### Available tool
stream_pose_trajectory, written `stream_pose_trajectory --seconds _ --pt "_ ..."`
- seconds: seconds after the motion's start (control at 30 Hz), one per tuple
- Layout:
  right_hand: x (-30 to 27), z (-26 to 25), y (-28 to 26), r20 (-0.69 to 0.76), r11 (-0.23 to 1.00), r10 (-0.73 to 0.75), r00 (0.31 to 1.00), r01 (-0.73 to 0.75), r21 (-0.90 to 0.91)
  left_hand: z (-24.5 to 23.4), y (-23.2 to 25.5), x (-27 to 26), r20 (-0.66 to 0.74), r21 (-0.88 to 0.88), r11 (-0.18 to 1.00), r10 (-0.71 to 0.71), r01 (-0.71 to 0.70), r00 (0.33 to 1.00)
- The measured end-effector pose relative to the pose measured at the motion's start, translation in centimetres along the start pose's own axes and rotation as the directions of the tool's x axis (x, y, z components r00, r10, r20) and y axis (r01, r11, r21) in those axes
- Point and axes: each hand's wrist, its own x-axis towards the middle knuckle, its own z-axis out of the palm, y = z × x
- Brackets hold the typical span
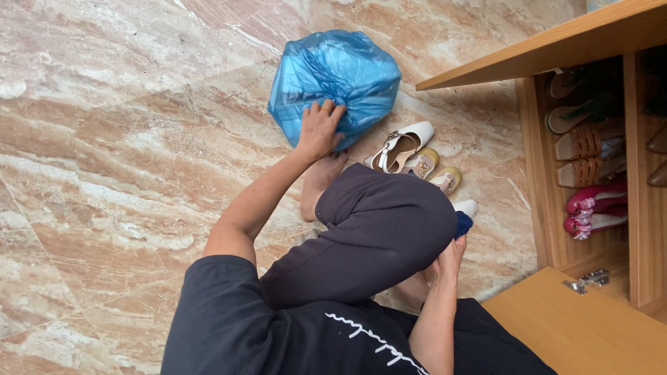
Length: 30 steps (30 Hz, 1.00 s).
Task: Cleaning various pairs of shoes with a cloth and organizing them into a cabinet and a plastic bag
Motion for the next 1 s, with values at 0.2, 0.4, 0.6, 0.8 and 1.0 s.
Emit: stream_pose_trajectory --seconds 0.2,0.4,0.6,0.8,1.0 --pt "-0.7 -0.1 -0.6 -0.013 0.997 -0.046 0.999 0.045 -0.059 5.4 -3.1 0.1 -0.023 0.042 0.990 -0.137 0.137 0.990" --pt "-1.1 1.2 -1.9 0.009 0.998 -0.064 0.998 0.065 -0.026 -1.9 0.3 5.8 -0.021 -0.439 0.869 -0.265 0.229 0.964" --pt "1.3 1.7 -2.4 0.048 0.995 0.020 0.999 -0.015 -0.094 -5.4 2.9 8.3 0.209 -0.655 0.685 -0.242 0.319 0.948" --pt "3.8 10.7 -4.8 0.276 0.953 0.134 0.952 -0.048 -0.298 -7.5 4.6 9.7 0.181 -0.836 0.482 -0.207 0.261 0.961" --pt "3.3 24.6 -7.8 0.609 0.500 -0.223 0.761 0.626 -0.599 -7.6 6.4 10.7 0.238 -0.785 0.532 -0.213 0.317 0.948"
